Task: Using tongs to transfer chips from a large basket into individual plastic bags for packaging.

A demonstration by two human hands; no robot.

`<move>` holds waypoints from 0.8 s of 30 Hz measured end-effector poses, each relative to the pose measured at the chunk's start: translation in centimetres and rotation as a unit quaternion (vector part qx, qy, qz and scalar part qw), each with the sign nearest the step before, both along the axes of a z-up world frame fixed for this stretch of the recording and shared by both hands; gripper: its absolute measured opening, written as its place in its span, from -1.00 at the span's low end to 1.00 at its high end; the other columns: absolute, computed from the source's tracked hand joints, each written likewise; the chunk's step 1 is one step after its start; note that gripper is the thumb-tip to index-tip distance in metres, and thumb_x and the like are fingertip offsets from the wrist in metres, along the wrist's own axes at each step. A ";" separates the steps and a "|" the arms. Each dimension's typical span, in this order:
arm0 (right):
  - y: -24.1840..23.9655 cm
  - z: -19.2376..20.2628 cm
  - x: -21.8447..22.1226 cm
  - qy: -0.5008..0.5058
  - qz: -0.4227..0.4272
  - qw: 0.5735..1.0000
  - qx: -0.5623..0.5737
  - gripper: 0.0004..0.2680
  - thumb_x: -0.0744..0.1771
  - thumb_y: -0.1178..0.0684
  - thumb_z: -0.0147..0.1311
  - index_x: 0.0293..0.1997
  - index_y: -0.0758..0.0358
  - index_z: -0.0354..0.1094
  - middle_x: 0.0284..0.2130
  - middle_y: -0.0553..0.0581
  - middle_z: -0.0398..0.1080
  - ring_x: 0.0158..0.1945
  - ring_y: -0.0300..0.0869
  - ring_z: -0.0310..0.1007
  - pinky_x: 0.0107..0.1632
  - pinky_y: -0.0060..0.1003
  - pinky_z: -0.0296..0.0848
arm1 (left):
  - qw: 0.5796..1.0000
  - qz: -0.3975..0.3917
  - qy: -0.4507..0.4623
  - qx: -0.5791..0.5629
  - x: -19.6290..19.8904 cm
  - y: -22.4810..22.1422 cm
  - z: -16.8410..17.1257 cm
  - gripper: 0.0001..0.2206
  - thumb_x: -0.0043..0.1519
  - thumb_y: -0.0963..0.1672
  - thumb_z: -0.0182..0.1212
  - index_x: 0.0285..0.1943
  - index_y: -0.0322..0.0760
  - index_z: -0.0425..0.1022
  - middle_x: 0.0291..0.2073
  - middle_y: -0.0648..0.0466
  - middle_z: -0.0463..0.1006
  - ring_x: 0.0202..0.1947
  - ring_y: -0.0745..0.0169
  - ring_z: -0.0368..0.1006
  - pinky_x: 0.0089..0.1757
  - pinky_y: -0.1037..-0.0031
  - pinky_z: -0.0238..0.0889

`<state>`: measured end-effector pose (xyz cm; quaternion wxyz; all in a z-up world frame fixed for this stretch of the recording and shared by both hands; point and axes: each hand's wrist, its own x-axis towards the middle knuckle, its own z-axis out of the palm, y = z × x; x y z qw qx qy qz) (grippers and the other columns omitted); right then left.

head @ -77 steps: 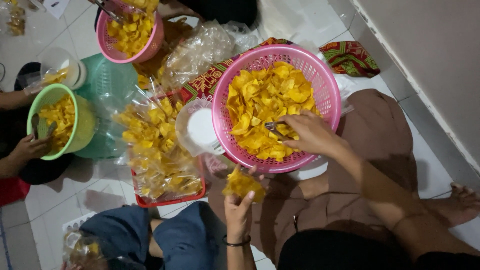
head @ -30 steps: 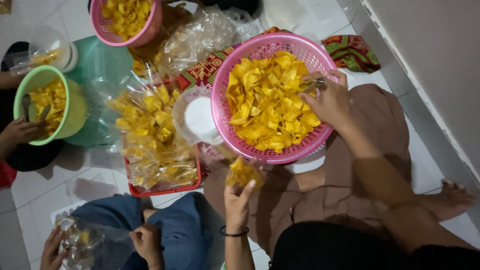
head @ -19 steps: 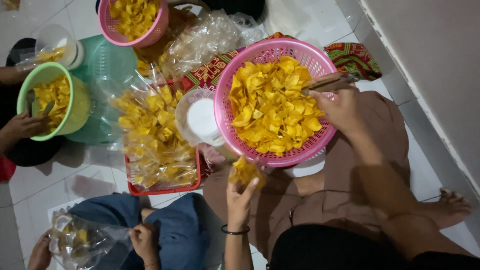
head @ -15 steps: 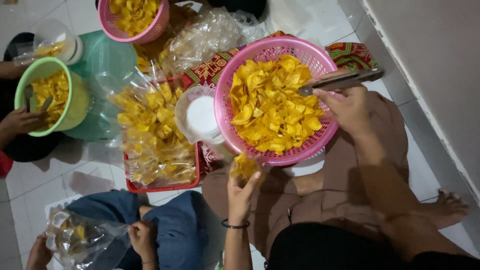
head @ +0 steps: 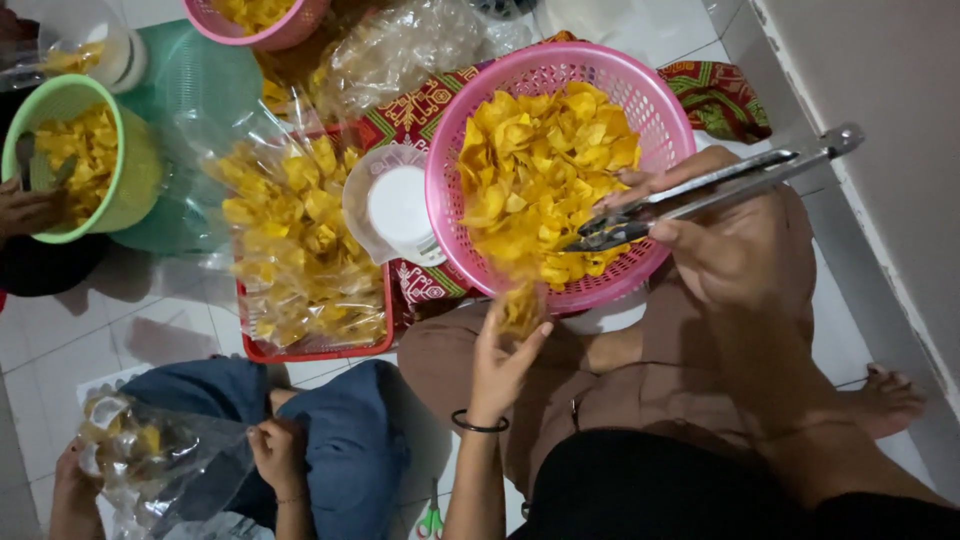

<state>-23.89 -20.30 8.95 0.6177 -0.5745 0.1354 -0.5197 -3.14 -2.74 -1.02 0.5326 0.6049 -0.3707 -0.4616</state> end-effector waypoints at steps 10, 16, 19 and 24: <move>-0.8 -2.1 -0.2 -0.006 -0.002 0.996 -0.087 -0.70 0.33 0.29 0.19 0.17 0.23 0.26 -0.03 0.26 0.56 0.09 -0.05 0.68 0.58 -0.13 0.48 | 0.997 -0.058 -0.007 -0.055 0.1 0.6 -1.0 -0.51 0.24 -0.30 0.34 0.39 -0.46 0.39 0.15 -0.03 0.61 0.08 0.18 0.58 0.09 0.44 0.44; -0.1 0.0 -0.7 0.062 -0.022 0.992 -0.107 -0.68 0.33 0.28 0.18 0.19 0.30 0.20 0.02 0.34 0.54 0.19 -0.01 0.63 0.59 -0.09 0.48 | 0.996 -0.067 -0.006 -0.064 0.1 0.5 -1.5 -0.49 0.24 -0.31 0.33 0.42 -0.44 0.37 0.17 -0.05 0.58 0.11 0.15 0.55 0.12 0.41 0.42; 0.0 0.1 -0.8 0.031 -0.011 0.996 -0.081 -0.70 0.36 0.26 0.12 0.23 0.25 0.19 0.09 0.33 0.50 0.20 -0.03 0.62 0.56 -0.06 0.56 | 0.995 -0.053 -0.048 -0.066 0.3 0.5 -1.8 -0.53 0.23 -0.27 0.37 0.35 -0.41 0.41 0.20 -0.02 0.49 0.16 0.12 0.49 0.17 0.39 0.36; -0.4 -1.7 -0.8 0.250 -0.193 0.949 -0.024 -0.65 0.40 0.37 0.26 0.32 0.33 0.27 0.02 0.19 0.46 -0.07 -0.20 0.45 0.06 -0.35 0.51 | 0.977 -0.001 0.214 -0.021 1.8 1.3 -3.9 -0.46 0.20 -0.30 0.37 0.40 -0.43 0.36 0.11 -0.14 0.62 0.02 0.09 0.60 0.09 0.37 0.50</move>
